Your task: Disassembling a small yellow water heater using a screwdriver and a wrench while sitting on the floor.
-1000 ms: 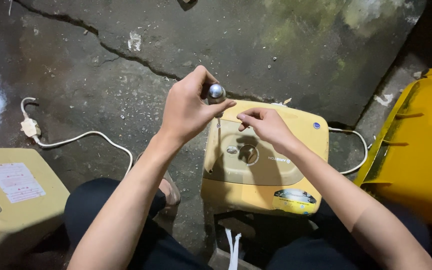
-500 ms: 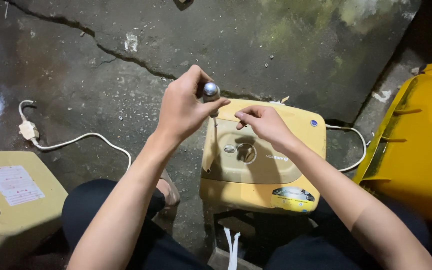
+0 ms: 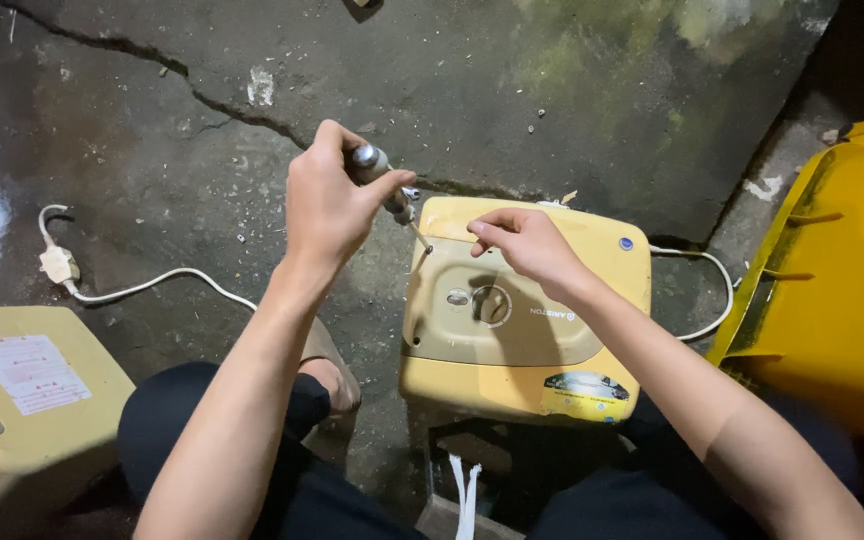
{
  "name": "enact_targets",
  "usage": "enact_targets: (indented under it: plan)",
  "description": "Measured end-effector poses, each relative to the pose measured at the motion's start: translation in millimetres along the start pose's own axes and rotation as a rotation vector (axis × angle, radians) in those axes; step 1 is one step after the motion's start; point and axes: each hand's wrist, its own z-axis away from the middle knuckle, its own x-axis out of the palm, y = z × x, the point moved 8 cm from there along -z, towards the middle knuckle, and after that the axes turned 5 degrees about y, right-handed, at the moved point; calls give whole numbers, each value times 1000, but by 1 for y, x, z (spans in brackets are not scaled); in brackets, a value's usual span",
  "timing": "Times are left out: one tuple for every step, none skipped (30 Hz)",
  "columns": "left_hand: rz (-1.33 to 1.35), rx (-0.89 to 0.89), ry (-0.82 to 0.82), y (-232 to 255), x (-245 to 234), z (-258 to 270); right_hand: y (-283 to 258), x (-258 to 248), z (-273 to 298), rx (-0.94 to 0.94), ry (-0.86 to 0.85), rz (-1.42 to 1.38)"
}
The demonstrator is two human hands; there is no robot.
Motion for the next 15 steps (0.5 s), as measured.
enact_targets:
  plan:
    - [-5, 42, -9, 2, 1, 1, -1, 0, 2, -5, 3, 5]
    - [-6, 42, -9, 3, 3, 4, 0, 0, 1, -7, 3, 4]
    - [-65, 198, -37, 16, 9, 8, 0, 0, -1, -35, 2, 30]
    - [-122, 355, -67, 29, 15, 14, 0, 0, -1, -63, 3, 57]
    - [-122, 357, -67, 27, 24, 19, 2, 2, -4, -63, 5, 56]
    - [-166, 449, -13, 32, 30, 27, -5, 6, -5, -192, -21, 87]
    - [-210, 540, 42, 37, 36, 35, -12, 11, -4, -321, -45, 119]
    - [-211, 540, 42, 34, 41, 38, -11, 16, -4, -320, -46, 118]
    - [-314, 565, 91, 33, 44, 41, -12, 20, -3, -360, -34, 122]
    - [-417, 588, 142, 33, 48, 44, -14, 23, -2, -400, -23, 129]
    - [-418, 587, 143, 35, 48, 45, -15, 26, -1, -401, -24, 129]
    - [-472, 558, 115, 34, 52, 45, -22, 28, 3, -497, -1, 134]
    - [-527, 528, 88, 34, 55, 44, -29, 29, 7, -593, 22, 138]
    - [-526, 528, 88, 39, 50, 41, -27, 26, 1, -593, 22, 138]
    - [-485, 439, -47, 37, 53, 36, -28, 24, -4, -640, 29, 164]
